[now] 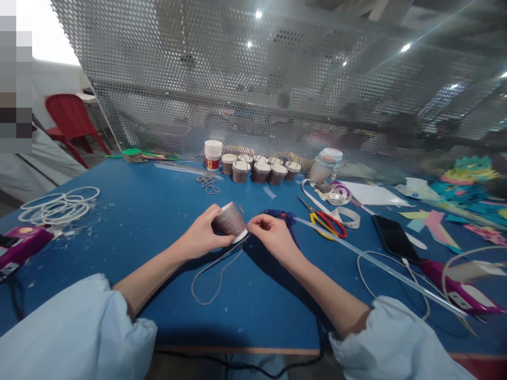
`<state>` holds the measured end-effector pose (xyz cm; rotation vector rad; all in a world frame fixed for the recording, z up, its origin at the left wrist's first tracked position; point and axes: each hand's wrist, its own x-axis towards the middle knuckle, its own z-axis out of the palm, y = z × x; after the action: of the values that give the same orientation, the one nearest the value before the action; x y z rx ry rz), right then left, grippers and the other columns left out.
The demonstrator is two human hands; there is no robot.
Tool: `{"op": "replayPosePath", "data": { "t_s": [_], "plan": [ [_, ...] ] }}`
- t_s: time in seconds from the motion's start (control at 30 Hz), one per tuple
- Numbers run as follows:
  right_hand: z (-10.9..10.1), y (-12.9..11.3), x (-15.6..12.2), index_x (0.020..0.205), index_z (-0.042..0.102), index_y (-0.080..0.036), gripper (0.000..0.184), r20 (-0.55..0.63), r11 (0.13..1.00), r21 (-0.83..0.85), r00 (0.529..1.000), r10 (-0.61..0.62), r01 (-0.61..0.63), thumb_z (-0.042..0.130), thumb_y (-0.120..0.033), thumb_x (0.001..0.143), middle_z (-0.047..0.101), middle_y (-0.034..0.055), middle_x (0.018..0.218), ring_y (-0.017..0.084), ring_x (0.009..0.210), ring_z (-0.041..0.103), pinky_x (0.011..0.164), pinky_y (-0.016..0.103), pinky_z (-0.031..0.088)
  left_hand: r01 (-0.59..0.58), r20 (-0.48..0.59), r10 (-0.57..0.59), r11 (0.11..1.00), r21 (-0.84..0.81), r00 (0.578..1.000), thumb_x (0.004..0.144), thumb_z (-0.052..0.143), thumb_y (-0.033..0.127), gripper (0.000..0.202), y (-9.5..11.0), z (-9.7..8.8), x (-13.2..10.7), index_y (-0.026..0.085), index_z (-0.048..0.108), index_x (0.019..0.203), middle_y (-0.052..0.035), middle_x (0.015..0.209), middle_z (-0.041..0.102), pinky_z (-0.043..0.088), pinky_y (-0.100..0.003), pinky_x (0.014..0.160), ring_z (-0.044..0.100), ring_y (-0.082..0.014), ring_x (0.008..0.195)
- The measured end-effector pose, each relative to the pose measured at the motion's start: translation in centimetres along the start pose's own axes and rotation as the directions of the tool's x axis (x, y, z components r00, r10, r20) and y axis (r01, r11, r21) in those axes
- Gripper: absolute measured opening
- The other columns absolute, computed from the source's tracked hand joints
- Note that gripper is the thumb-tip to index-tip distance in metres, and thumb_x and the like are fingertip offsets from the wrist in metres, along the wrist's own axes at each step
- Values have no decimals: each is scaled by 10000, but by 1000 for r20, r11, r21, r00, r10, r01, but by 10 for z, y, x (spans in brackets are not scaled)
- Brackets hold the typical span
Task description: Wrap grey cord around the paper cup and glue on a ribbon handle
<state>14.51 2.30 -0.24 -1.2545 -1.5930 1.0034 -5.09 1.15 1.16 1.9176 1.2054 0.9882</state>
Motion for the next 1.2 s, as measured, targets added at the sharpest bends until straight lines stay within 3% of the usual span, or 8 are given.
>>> {"op": "replayPosePath", "data": {
  "t_s": [0.23,0.33,0.47,0.53,0.67,0.73,0.97,1.2],
  "plan": [
    [-10,-16,-14,986,637,-184,294,-81,992,-93,992,-97,89,577,-399,795,658,66,990,177,875,596,815,321,467,155,-58,-168,970,-186,984,696,648,321,206,-8,4,3,188,502,754,42,683,495,368,-268,612,485,-132,654],
    [-20,-23,-34,1013,627,-202,271,-29,975,-174,989,-148,141,563,-389,827,654,75,1068,192,956,603,871,327,457,185,-110,-220,947,-263,969,720,620,314,169,-12,5,6,179,533,769,36,688,522,369,-263,602,485,-125,643],
    [-53,-19,-60,923,643,-204,263,240,953,-302,968,72,4,522,-430,866,692,36,833,175,757,640,708,279,480,241,-133,-309,896,-374,942,711,607,277,144,-16,7,8,170,548,787,37,663,530,355,-253,560,472,-112,595],
    [-76,-10,-66,803,648,-198,324,289,875,-482,936,199,-37,486,-467,880,664,21,700,167,647,616,609,266,452,265,-129,-346,868,-421,929,704,611,270,165,-16,8,8,162,562,819,19,694,553,358,-253,551,481,-115,602],
    [-116,9,-56,599,574,-206,430,-2,633,-765,984,178,-116,510,-572,816,588,18,546,163,508,532,490,271,368,287,-123,-378,843,-454,917,696,633,290,217,-16,10,8,159,576,859,-2,749,586,374,-257,558,503,-122,630],
    [-125,16,-43,654,591,-213,400,-92,598,-786,987,135,-155,551,-592,773,624,25,598,178,543,558,511,278,384,297,-123,-388,842,-451,913,688,652,311,230,-15,10,8,163,576,846,2,733,586,375,-256,557,506,-121,623],
    [-105,29,-1,924,661,-181,432,95,756,-654,993,73,6,518,-572,810,700,66,869,233,779,633,710,338,461,290,-159,-393,848,-444,906,663,710,368,294,-11,7,6,158,588,829,-5,713,603,393,-266,561,528,-128,608],
    [-78,32,4,925,672,-162,356,-21,852,-516,996,85,-84,566,-462,764,707,74,844,237,779,639,694,328,468,317,-133,-404,849,-421,905,649,727,362,308,-9,8,5,163,588,839,9,698,593,395,-268,569,528,-126,604]
  ]
}}
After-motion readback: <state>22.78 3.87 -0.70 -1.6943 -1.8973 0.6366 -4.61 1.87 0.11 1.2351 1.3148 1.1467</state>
